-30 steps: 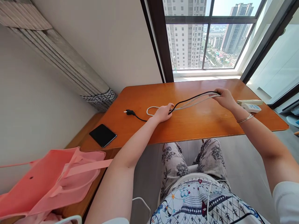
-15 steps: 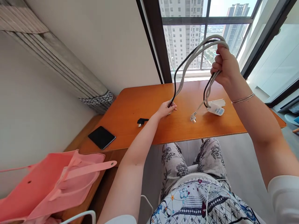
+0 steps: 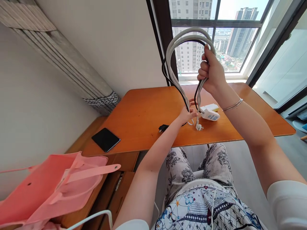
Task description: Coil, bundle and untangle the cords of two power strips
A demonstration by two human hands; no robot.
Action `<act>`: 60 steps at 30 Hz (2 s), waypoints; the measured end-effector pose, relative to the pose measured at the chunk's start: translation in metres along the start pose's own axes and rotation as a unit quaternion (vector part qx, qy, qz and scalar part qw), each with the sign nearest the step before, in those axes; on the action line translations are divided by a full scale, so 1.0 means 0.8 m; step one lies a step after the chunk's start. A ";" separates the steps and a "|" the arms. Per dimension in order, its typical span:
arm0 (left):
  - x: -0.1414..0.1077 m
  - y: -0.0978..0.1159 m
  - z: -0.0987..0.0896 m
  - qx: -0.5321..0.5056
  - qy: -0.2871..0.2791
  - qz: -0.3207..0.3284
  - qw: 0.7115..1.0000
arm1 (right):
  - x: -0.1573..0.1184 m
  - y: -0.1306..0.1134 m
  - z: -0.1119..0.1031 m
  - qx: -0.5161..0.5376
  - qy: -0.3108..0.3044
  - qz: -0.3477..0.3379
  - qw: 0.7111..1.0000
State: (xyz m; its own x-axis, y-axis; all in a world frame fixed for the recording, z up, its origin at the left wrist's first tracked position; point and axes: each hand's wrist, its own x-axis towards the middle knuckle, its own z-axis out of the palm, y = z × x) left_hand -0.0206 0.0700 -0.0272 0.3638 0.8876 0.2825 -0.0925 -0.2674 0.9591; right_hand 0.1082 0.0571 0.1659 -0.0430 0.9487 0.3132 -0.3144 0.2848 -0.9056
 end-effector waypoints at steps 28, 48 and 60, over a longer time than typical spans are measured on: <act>-0.002 0.004 0.004 0.104 -0.043 -0.102 0.988 | -0.012 -0.085 -0.058 -0.114 -0.124 0.150 0.974; -0.015 0.000 -0.015 0.020 -0.185 -0.078 0.979 | -0.016 -0.072 -0.025 0.167 0.056 -0.037 0.984; -0.019 0.031 -0.022 0.049 -0.018 0.006 0.999 | 0.035 -0.042 -0.148 0.116 0.195 0.012 0.974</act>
State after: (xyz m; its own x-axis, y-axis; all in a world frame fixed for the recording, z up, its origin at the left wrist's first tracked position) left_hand -0.0444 0.0564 -0.0071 0.3957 0.8709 0.2915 -0.0065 -0.3147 0.9492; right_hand 0.2299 0.0899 0.1714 0.2964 0.9475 0.1197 -0.5261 0.2666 -0.8075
